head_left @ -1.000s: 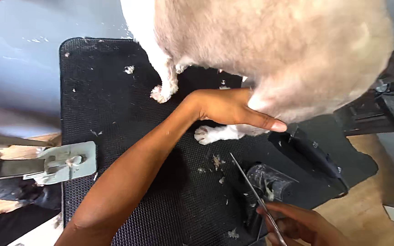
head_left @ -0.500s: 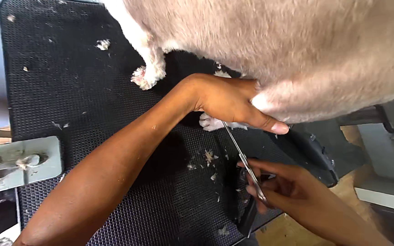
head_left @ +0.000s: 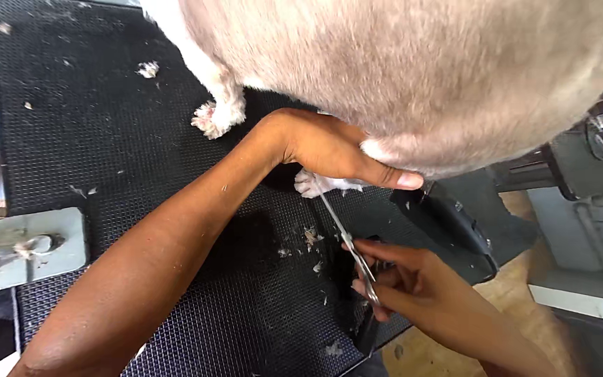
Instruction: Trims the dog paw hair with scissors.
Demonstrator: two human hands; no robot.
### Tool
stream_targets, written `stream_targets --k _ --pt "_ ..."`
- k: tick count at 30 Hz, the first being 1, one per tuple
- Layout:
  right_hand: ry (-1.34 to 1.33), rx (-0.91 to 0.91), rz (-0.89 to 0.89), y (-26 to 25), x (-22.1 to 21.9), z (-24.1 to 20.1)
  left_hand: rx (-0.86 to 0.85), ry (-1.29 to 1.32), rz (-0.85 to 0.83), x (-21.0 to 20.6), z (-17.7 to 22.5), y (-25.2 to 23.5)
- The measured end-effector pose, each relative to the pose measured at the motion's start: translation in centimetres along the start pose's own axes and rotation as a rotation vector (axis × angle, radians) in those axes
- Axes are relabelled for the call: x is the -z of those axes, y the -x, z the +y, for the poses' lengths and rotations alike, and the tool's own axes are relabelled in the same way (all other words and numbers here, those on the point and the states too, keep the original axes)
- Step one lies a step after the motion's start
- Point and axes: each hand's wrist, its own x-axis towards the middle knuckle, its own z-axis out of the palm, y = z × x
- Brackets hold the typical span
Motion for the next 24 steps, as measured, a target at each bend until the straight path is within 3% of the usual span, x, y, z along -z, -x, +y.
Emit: stream_targets --k 3,6,10,14,24 --pt "0.041 -0.005 -0.209 0.2 1.2 -0.4 -0.039 0.010 0.003 0.3 -0.2 0.2" --pt "0.132 0.089 -0.290 0.5 2.7 -0.4 -0.266 0.157 0.042 0.6 -0.6 0.8" --pt "0.605 0.317 -0.008 1.2 4.5 -0.5 -0.518 0.270 0.186 0.9 -0.7 1.6" --pt "1.014 0.453 0.196 1.5 5.4 -2.1 -0.572 0.275 0.273 1.1 -0.6 1.7" --pt "1.341 0.278 0.230 -0.8 3.9 -6.1 -0.510 0.170 0.305 1.1 0.3 2.1"
